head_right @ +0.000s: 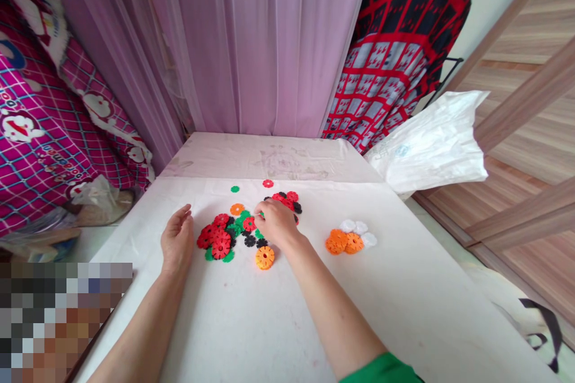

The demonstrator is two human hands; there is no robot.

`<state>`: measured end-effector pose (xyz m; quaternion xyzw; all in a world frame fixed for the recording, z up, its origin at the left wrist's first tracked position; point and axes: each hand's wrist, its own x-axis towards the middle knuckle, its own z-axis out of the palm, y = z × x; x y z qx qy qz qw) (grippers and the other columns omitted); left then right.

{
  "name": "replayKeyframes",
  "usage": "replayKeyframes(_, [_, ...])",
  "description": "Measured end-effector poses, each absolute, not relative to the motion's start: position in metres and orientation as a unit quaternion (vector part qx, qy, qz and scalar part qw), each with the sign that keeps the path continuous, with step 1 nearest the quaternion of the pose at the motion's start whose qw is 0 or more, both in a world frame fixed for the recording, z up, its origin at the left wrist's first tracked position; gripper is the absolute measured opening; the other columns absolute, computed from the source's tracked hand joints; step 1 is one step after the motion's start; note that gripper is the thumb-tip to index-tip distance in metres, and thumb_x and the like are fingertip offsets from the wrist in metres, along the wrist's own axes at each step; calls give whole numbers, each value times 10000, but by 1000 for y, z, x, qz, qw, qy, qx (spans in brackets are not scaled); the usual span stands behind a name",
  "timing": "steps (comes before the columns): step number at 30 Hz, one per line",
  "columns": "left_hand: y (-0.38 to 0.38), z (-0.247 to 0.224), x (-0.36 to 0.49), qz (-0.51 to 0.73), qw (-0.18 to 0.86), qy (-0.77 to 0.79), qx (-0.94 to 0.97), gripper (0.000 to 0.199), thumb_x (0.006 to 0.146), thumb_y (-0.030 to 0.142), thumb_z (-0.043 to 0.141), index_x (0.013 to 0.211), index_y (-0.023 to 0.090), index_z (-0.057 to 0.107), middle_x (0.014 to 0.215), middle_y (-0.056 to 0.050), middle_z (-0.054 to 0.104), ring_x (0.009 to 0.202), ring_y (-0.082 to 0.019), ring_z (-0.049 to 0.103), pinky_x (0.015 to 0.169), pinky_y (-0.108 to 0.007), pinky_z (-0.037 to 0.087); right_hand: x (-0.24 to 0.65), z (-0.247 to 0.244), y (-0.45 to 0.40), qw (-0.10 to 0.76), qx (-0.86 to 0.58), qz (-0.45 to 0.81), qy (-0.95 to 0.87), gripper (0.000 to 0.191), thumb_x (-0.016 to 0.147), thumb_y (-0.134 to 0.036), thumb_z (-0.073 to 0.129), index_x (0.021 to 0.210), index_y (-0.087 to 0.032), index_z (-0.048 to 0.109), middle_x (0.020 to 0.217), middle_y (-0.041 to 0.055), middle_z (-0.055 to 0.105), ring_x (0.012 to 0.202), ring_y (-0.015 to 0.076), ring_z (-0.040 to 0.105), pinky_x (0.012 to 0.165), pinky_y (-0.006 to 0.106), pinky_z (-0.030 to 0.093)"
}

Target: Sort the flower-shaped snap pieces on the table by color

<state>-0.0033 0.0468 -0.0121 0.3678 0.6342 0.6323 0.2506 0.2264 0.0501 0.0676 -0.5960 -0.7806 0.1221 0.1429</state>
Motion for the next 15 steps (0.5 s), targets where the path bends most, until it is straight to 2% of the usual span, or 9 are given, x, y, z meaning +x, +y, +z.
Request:
replayKeyframes(5, [46, -10, -3, 639, 265, 628, 356, 343, 813, 272, 535, 1120, 200, 669, 1189, -81, 683, 1114, -210, 621, 1056, -408, 434, 182, 67, 89, 13, -577, 75, -814, 341, 822, -288, 591, 1157, -247, 642, 1188, 53, 666, 1091, 211, 604, 862, 294, 451])
replayKeyframes(8, [47, -12, -3, 640, 263, 627, 357, 340, 815, 269, 532, 1119, 197, 668, 1194, -84, 681, 1127, -215, 615, 1065, -418, 424, 169, 63, 101, -26, -559, 66, -826, 367, 779, -311, 625, 1138, -237, 651, 1189, 77, 665, 1081, 233, 614, 844, 307, 461])
replayKeyframes(15, [47, -13, -2, 640, 262, 624, 365, 333, 823, 267, 538, 1125, 204, 662, 1200, -81, 679, 1136, -209, 615, 1050, -401, 444, 156, 63, 114, -47, -556, 59, -828, 409, 760, -367, 660, 1117, -167, 658, 1160, 133, 682, 1063, 270, 636, 857, 329, 464])
